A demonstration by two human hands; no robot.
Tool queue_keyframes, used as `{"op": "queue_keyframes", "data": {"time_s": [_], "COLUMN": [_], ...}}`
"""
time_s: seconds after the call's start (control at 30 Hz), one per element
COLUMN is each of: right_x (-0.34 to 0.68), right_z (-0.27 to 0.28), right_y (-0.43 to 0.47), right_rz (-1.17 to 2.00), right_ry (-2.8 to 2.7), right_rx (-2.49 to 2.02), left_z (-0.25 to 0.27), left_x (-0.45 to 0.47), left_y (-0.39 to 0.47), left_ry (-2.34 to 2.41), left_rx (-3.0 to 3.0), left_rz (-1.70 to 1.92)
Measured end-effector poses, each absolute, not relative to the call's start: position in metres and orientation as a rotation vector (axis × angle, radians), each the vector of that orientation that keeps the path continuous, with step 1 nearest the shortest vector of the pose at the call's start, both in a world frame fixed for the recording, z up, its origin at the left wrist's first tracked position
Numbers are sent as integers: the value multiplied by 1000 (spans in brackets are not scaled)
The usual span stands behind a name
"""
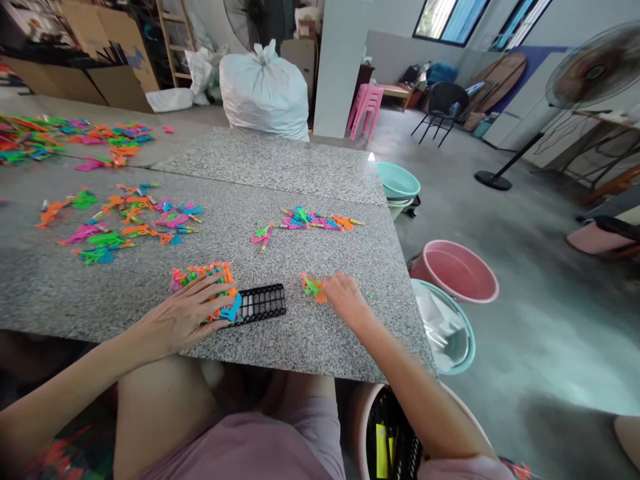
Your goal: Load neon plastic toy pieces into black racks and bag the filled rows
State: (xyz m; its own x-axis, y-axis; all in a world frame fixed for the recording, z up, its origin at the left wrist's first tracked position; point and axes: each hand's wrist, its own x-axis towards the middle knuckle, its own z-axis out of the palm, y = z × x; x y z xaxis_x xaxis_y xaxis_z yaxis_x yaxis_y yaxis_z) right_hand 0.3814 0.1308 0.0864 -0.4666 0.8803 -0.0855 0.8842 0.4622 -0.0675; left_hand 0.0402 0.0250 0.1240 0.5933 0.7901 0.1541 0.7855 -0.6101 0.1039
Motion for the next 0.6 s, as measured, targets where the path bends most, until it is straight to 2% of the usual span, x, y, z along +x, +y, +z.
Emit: {"op": "queue_keyframes", "data": {"time_s": [0.1, 0.23, 0.3, 0.4, 0.6], "right_x": [334, 255, 226, 209, 207], "right_z": [87, 68, 56, 44, 56], "right_y": [125, 122, 122, 125, 130], "right_rz": [-374, -1223, -1440, -1391, -939], "right_ry": [2711, 2695, 2757, 2890, 2909], "right_rx": [1775, 1728, 1657, 1538, 1398], "left_z": [128, 132, 133, 133, 132], "left_x": [39, 41, 41, 41, 47], "left_y": [25, 25, 25, 25, 24], "left_ry": [1372, 1348, 1340, 1339, 1363], "left_rx": [2776, 2803, 2800, 2785, 2839], "left_rz": [255, 262, 272, 296, 384]}}
